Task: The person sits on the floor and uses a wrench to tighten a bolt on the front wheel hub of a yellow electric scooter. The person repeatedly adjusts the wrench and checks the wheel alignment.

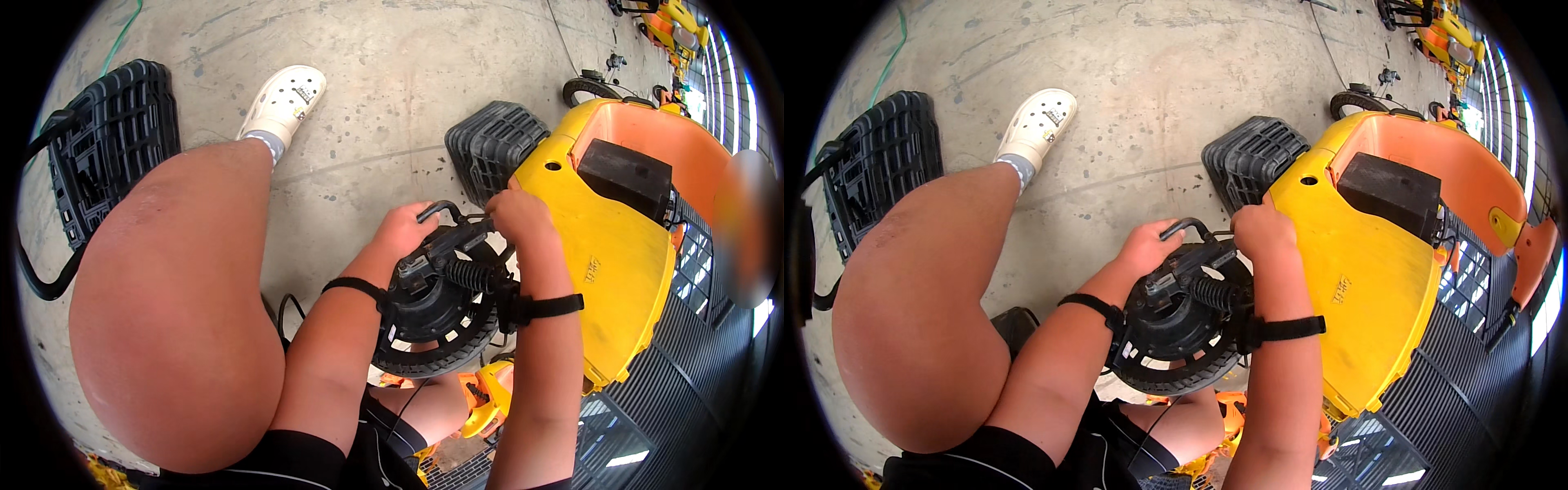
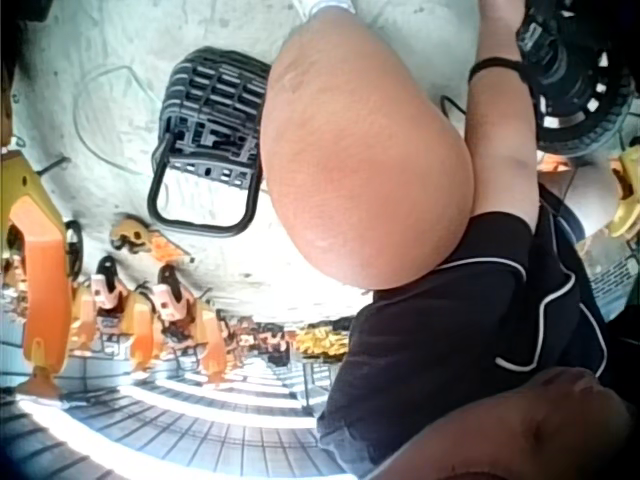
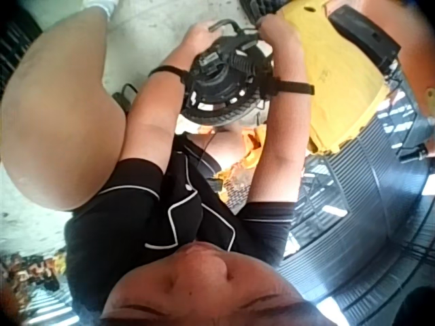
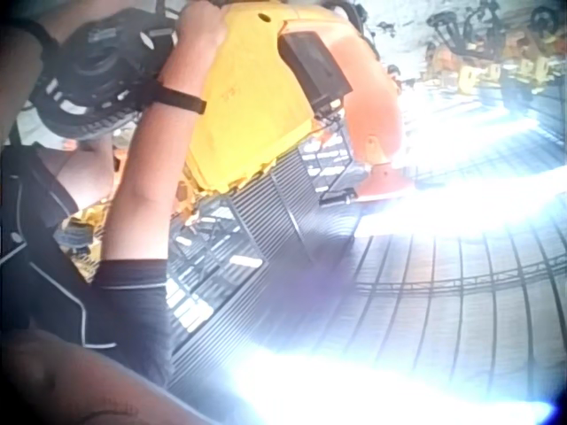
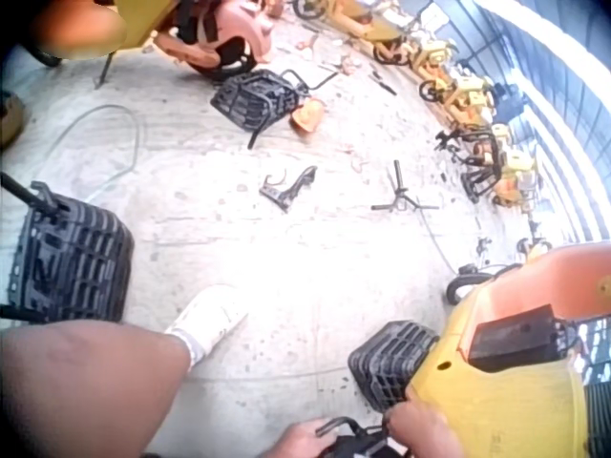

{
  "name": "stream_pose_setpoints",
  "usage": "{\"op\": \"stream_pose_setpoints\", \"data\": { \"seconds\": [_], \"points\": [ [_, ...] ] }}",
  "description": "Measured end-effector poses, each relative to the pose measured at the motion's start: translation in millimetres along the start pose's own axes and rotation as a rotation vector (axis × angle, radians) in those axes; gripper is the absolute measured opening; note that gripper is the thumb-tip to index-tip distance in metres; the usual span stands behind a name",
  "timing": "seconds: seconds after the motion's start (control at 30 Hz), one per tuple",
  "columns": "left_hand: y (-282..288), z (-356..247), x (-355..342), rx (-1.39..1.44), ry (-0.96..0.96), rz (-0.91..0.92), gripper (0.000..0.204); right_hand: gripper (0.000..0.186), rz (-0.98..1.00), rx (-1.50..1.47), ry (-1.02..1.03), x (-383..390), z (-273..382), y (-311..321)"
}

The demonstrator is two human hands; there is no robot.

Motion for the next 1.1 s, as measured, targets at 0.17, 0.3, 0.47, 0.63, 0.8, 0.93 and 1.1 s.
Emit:
{"op": "stream_pose_setpoints", "data": {
  "seconds": [0.17, 0.3, 0.47, 0.63, 0.8, 0.93, 1.1],
  "points": [
    [0, -1, 5, -0.051, -0.018, -0.066, 0.041, 0.028, -0.03, 0.026, -0.032, -10, 2, -6],
    [2, -3, 7, -0.061, -0.014, -0.069, 0.044, 0.027, -0.013, 0.136, -0.079, 1, 16, 1],
    [-1, -1, 7, -0.035, -0.039, -0.089, 0.041, 0.026, -0.008, 0.16, -0.066, 5, 16, -1],
    [0, 0, 6, -0.031, -0.014, -0.069, 0.041, 0.027, -0.004, 0.142, -0.05, 8, 15, 2],
    [2, -4, 7, -0.032, -0.007, -0.06, 0.04, 0.027, 0.008, 0.121, -0.029, 16, 27, -4],
    [1, -6, 7, -0.054, -0.01, -0.057, 0.04, 0.028, 0.015, 0.113, -0.073, 20, 32, -2],
    [3, -4, 8, -0.069, -0.015, -0.049, 0.041, 0.028, -0.044, 0.078, -0.089, 25, 34, -5]
  ]
}}
Point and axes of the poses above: each hand's wrist, its own x-axis away from the middle knuckle, its own y-axis out of the back of the hand, z = x × y, the point moved 7 cm from there along -x, towards the middle knuckle, and after that the axes turned 10 degrees about -y, right-handed, at the moved point
